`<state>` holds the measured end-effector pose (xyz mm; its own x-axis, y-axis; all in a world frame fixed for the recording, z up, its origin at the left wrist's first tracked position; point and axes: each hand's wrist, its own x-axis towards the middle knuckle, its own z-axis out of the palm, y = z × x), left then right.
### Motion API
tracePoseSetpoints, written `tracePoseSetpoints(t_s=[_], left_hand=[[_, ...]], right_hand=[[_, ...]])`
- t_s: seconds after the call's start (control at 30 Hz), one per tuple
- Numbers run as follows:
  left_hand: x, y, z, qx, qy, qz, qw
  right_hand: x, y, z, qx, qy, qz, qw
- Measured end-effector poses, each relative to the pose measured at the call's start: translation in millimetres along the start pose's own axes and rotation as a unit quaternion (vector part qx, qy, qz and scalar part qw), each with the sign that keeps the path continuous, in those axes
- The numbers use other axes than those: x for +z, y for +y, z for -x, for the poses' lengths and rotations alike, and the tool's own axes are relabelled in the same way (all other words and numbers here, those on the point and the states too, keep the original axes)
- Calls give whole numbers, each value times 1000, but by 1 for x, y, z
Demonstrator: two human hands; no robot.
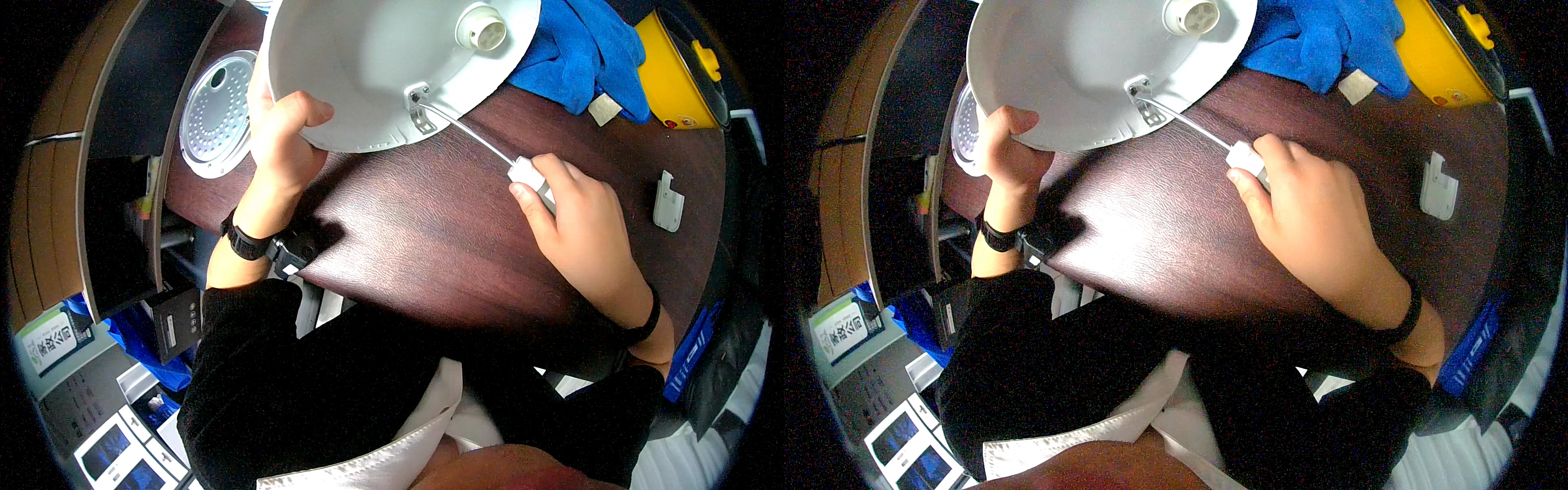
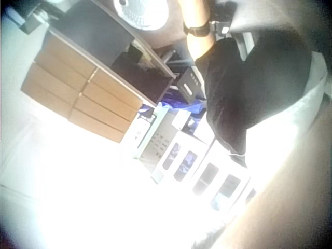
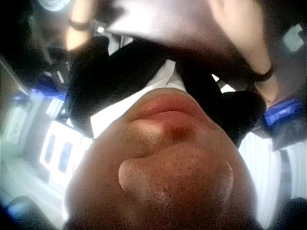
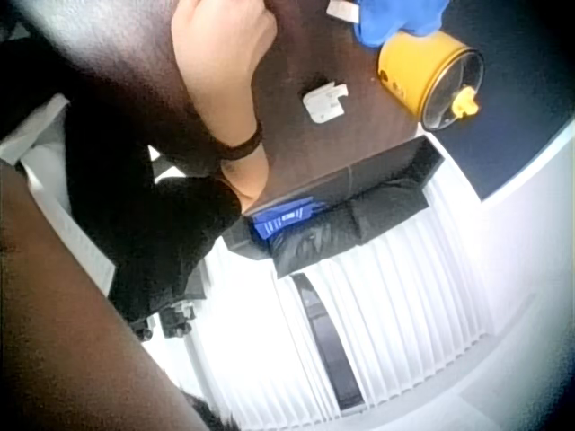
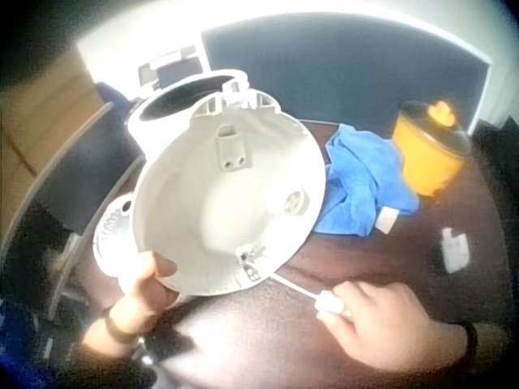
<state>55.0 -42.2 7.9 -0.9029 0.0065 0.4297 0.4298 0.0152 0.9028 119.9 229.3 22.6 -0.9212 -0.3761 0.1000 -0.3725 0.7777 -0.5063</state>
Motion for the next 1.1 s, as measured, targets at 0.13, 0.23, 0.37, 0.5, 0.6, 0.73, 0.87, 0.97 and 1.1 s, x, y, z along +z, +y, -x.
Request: tracePoseSetpoints(t_s=[0.13, 0.23, 0.37, 0.5, 0.6, 0.73, 0.87, 0.97, 1.1], left_hand=[[1, 2, -1, -7, -1, 6, 1000], [2, 2, 0, -14, 2, 9, 1000], [2, 3, -2, -21, 0, 17, 1000], [1, 6, -1, -27, 3, 21, 999], [2, 5, -1, -32, 4, 23, 999], [1, 6, 0, -38, 7, 23, 999], [3, 7, 1, -40, 7, 27, 999], [3, 6, 0, -42, 8, 30, 999], [3, 7, 0, -44, 8, 30, 999]], right_hand=[[3, 0, 2, 34, -50, -58, 997], [5, -2, 0, 157, -199, -277, 927], [12, -1, 0, 248, -297, -621, 682], [14, 1, -1, 264, -311, -734, 543], [8, 0, -3, 270, -297, -642, 653], [-1, 0, -5, 104, -170, -268, 943], [1, 0, -2, 13, -7, -166, 986], [-3, 0, 1, 20, -35, -122, 992], [-1, 3, 2, 6, -23, -85, 996]])
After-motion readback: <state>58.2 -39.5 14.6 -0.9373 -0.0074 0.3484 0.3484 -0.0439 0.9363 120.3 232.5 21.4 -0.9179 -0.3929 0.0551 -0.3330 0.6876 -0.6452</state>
